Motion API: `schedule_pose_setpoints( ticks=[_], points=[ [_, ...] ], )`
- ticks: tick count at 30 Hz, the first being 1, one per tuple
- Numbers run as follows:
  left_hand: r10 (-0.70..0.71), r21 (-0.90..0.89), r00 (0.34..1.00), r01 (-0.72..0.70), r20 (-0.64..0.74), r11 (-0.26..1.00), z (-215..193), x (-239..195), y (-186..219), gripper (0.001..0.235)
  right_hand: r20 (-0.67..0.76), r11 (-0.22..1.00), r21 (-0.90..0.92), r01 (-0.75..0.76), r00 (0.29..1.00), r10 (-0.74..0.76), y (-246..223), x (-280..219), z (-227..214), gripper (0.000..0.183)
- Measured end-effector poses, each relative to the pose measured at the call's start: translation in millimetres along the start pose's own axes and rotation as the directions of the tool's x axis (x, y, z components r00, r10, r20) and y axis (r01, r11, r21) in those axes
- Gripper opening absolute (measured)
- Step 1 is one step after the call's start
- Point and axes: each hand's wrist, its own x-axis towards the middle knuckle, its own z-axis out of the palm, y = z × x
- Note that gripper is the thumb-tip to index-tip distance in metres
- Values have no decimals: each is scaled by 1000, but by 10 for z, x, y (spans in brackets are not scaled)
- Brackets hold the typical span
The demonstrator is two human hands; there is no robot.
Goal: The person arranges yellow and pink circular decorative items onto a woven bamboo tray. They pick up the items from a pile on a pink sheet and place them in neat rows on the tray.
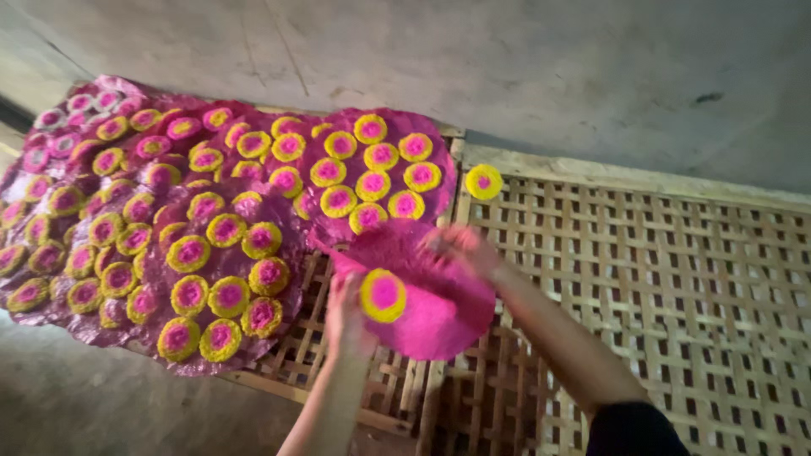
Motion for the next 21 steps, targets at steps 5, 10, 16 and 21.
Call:
schedule_pose_setpoints(
  ticks=[5,10,16,21],
  points=[
    [-70,-128,973,100,218,987,499,-35,-552,55,-181,936,-217,-278,953,241,-51,-634,338,35],
    [-87,-55,988,95,128,994,237,11,-427,61,-468,954,292,-70,859,206,353,-337,-894,32],
    [-57,-14,991,59,124,998,-445,-52,-309,54,-697,946,229,228,717,-4,651,423,-2334,34],
    [-9,-57,997,13,77,998,-887,41,-425,51,-773,850,-486,-205,554,-309,815,658,-2285,36]
  ],
)
